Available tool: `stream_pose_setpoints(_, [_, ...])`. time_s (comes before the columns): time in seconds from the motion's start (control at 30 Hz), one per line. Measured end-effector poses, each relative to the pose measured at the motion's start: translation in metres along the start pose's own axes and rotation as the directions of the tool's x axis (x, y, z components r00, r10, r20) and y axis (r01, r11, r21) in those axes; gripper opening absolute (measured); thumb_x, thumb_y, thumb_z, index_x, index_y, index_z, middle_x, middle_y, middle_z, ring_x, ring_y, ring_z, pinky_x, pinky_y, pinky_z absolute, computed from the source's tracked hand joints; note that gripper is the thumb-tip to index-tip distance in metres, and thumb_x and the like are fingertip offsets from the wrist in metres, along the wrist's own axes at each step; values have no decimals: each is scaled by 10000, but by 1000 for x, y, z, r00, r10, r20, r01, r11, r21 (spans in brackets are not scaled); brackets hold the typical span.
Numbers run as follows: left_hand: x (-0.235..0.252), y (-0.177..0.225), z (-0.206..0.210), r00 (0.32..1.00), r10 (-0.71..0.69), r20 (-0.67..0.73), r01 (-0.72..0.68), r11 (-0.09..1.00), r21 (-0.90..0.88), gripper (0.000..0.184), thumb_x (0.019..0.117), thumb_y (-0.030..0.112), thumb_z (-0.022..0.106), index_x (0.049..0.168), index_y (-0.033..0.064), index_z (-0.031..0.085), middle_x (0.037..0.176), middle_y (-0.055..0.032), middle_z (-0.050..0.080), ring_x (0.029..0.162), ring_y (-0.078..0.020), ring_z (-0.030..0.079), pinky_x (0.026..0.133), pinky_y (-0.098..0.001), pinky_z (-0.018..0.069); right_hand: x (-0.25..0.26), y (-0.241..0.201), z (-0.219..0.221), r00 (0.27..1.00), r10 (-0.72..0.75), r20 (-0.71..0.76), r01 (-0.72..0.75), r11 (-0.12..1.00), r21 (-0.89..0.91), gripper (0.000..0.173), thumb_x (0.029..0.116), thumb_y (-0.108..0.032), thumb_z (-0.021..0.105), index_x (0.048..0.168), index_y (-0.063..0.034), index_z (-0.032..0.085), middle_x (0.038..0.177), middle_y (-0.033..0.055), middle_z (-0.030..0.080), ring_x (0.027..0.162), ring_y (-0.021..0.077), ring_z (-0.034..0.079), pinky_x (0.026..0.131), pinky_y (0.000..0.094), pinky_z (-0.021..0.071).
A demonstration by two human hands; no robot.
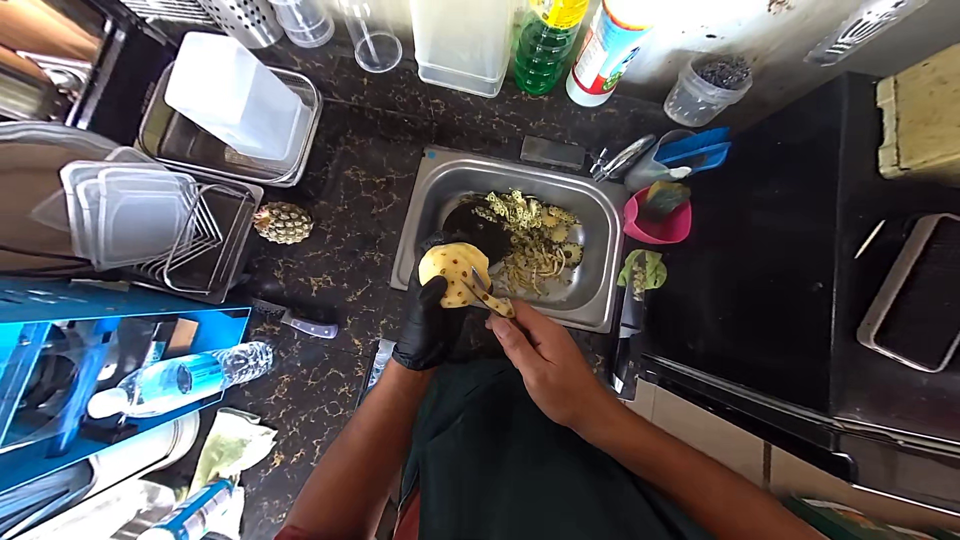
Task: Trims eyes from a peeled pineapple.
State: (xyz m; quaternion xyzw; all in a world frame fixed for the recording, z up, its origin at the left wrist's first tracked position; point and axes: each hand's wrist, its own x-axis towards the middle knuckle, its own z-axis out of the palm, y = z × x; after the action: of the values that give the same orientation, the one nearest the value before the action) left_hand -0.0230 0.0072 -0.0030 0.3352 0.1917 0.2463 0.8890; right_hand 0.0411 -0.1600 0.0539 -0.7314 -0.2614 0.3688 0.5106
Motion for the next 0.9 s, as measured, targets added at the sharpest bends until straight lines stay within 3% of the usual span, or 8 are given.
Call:
stream_pose_setpoints(0.13, [-2,4,-6,1000,18,12,-19,999,50,681,726,311,856,1301,185,512,1120,-48,703,1013,-179,707,858,-417,610,-1,1,4,1000,-5,7,4,996,88,347,1100,-397,446,1145,-131,664,683,-39,493,545,74,472,494,250,422])
stream_pose_setpoints(0.27, [-1,6,-9,996,46,71,-52,996,78,637,737,292,849,1289,196,546,1147,-42,701,1033,-175,703,872,-415,606,2,2,7,1000,-30,3,29,994,107,347,1103,-391,443,1149,-126,662,690,-38,506,554,75,484,501,249,429])
stream_pose_setpoints(0.33, [1,3,-16,979,63,194,-108,967,230,598,769,294,839,1298,196,576,1218,-32,670,1054,-162,674,877,-377,593,3,0,8,999,-41,-21,43,990,133,342,1106,-365,446,1156,-109,667,701,-34,519,558,74,487,503,246,439])
stream_pose_setpoints(0.4, [0,-4,-20,971,20,237,-120,902,415,613,727,240,823,1287,165,586,1222,-34,656,1038,-161,661,867,-363,588,5,-10,1,998,-46,-43,50,993,102,358,1106,-356,438,1148,-97,682,699,-40,527,562,66,485,511,247,443])
stream_pose_setpoints(0.5, [0,-4,-25,970,4,242,-95,926,366,599,759,232,789,1325,197,593,1241,-22,647,1035,-149,657,864,-353,584,2,-15,-16,999,-11,40,9,999,40,356,1101,-398,435,1113,-128,667,680,-49,492,548,64,464,496,239,417])
stream_pose_setpoints(0.57, [11,7,-28,950,33,310,-144,928,343,619,768,289,795,1338,193,575,1278,-43,642,1064,-173,656,870,-365,582,-4,-11,-23,996,10,94,-13,999,34,351,1098,-407,444,1113,-137,669,677,-49,487,544,66,459,490,239,407])
stream_pose_setpoints(0.67, [20,23,-30,918,44,395,-213,893,396,660,715,281,816,1300,111,561,1260,-94,658,1073,-197,670,897,-366,583,-7,-7,-20,991,26,133,-31,999,40,348,1098,-411,441,1115,-149,670,675,-53,486,543,65,463,487,234,405])
stream_pose_setpoints(0.9, [30,47,-23,766,-172,620,-149,890,430,628,706,287,860,1242,144,565,1253,-76,639,1118,-202,640,936,-361,565,-11,-6,-27,987,24,162,-22,1000,-11,352,1096,-429,437,1113,-165,670,677,-55,483,546,59,458,494,234,402])
